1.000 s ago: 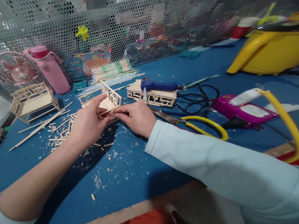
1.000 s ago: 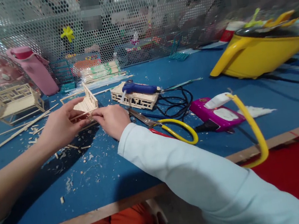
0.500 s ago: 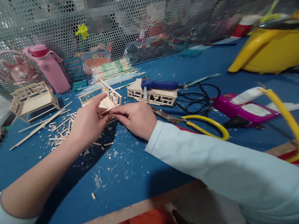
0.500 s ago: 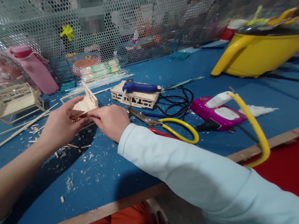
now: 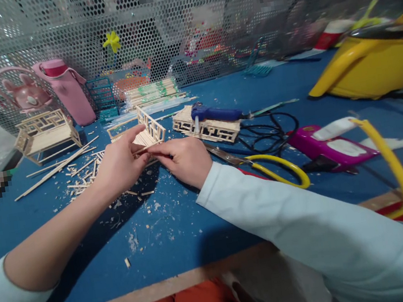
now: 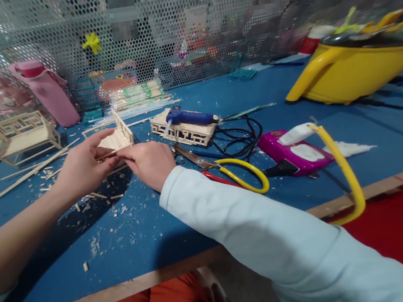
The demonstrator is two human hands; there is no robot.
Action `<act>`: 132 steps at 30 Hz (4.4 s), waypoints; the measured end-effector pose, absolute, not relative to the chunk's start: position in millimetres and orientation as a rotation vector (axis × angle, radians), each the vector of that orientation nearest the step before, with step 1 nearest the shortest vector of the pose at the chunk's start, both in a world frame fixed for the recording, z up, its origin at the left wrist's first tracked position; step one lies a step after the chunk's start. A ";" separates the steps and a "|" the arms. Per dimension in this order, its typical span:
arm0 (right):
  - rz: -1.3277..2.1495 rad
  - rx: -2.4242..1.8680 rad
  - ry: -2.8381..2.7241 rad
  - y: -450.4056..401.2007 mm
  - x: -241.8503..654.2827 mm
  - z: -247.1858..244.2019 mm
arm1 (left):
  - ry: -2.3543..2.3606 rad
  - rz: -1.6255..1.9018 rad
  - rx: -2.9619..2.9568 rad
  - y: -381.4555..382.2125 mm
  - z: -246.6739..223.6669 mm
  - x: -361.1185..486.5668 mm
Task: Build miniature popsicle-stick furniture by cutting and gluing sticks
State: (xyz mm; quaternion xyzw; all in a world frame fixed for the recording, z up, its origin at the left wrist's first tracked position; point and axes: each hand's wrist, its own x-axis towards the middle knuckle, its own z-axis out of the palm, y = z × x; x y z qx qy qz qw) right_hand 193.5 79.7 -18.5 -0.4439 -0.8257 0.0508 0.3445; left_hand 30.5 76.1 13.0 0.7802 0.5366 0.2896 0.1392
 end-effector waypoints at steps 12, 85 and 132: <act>0.156 -1.189 -2.142 80.3 193.5 -17.5 | 1.448 0.908 2.196 79.7 5.3 28.5; 0.197 -0.791 -2.838 64.1 117.8 -17.7 | 2.016 1.283 1.753 69.6 -3.6 -86.5; 0.586 -0.849 -2.563 55.1 165.4 -11.8 | 1.861 0.300 2.109 60.9 13.8 -111.3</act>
